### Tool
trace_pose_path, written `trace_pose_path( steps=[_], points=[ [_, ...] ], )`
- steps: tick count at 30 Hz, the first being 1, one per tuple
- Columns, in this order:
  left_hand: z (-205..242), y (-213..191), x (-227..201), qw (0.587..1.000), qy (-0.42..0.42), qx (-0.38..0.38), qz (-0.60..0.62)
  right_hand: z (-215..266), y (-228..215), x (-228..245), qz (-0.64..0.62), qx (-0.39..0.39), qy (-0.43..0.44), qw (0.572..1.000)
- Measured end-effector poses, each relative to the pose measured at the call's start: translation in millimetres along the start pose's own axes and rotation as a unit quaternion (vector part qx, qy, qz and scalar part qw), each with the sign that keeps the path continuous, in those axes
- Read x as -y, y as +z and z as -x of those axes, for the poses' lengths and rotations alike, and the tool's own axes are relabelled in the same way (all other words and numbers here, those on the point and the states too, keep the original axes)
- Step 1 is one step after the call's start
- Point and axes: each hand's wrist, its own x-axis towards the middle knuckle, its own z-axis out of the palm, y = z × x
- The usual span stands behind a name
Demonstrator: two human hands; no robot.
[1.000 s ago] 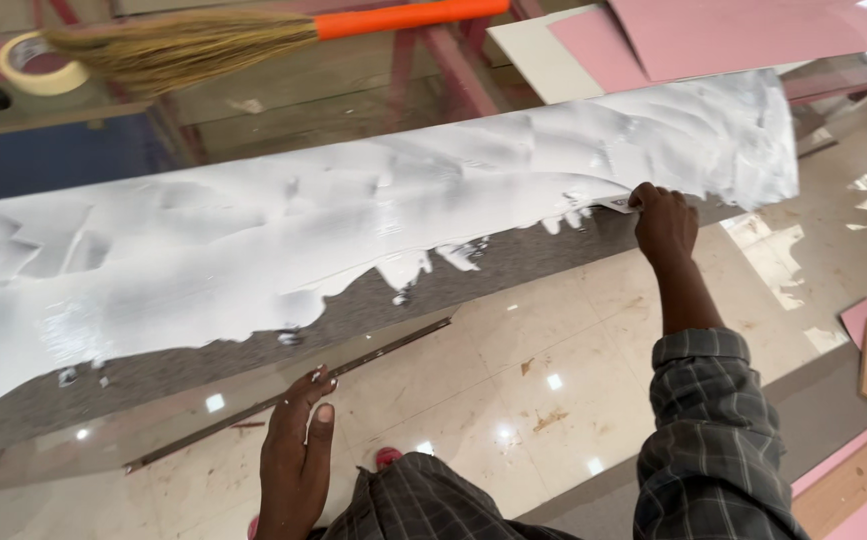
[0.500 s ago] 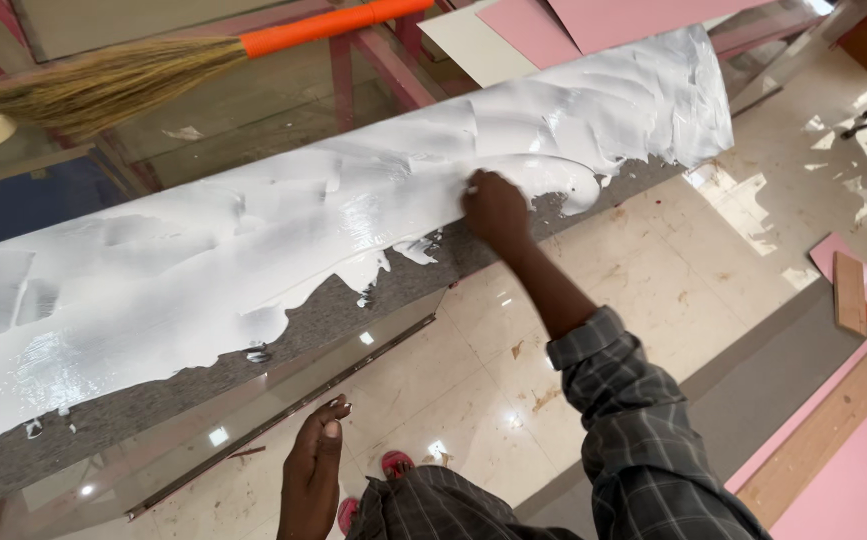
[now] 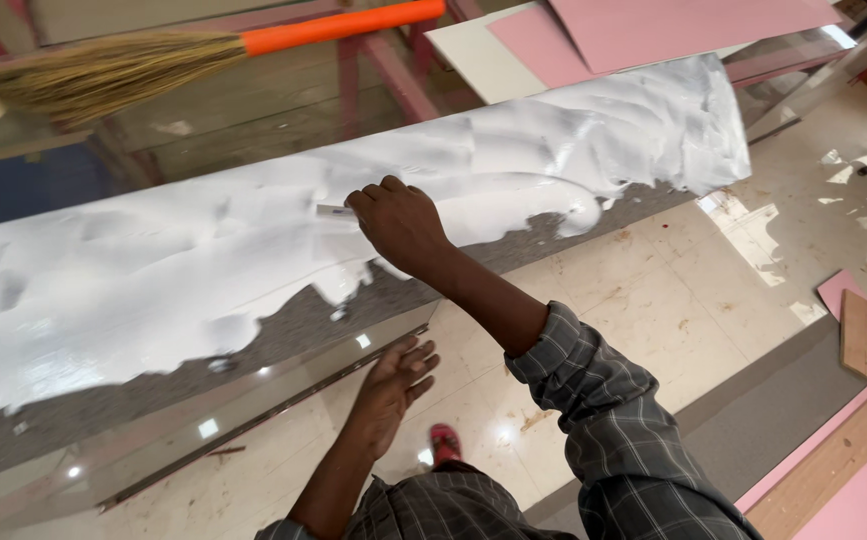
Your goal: The person spreads white glue across a long rectangular board using a small rectangular applicator. The person repeatedly scoops glue from a bucket and applies it in broad strokes along the board's surface. The board remains on a glass table throughout the process.
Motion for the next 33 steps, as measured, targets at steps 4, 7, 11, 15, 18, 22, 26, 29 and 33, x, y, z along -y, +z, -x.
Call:
trace_pose_path(
  steps=[4, 7, 11, 15, 18, 22, 26, 29, 33],
  points=[
    [-90.3, 64.1, 30.0, 0.997, -0.034, 0.066, -0.006, 12.7, -15.2, -62.6, -0.027, -0.018, -0.015, 0.999],
    [-173.4, 126.2, 57.9, 0.994, -0.029, 0.101, 0.016, 29.2, -24.4, -108.4, -0.056, -0.025, -0.012, 0.998],
    [-270.1, 198.1, 75.4, 0.990, 0.004, 0.092, 0.110, 38.2, -39.5, -161.5, -0.128, -0.020, 0.042, 0.991],
    [-316.7, 227.1, 104.5, 0.985, -0.019, -0.033, 0.171, 47.8, -50.6, -202.1, -0.151, -0.007, 0.035, 0.988],
    [-338.6, 225.4, 116.8, 0.984, 0.029, -0.083, 0.158, 53.1, -53.1, -226.0, -0.165, -0.004, 0.029, 0.986],
    [-349.7, 230.5, 120.0, 0.983, 0.050, -0.105, 0.142, 62.0, -54.5, -244.1, -0.174, 0.005, 0.031, 0.984],
    [-356.2, 246.0, 108.3, 0.983, 0.101, -0.095, 0.123, 70.4, -55.3, -260.0, -0.173, -0.014, 0.008, 0.985],
    [-353.1, 249.8, 98.4, 0.984, 0.099, -0.094, 0.115, 71.7, -53.7, -272.5, -0.173, -0.068, -0.005, 0.983],
    [-345.4, 258.0, 84.7, 0.989, 0.088, -0.079, 0.091, 80.3, -61.3, -292.9, -0.180, -0.053, 0.007, 0.982]
  ],
)
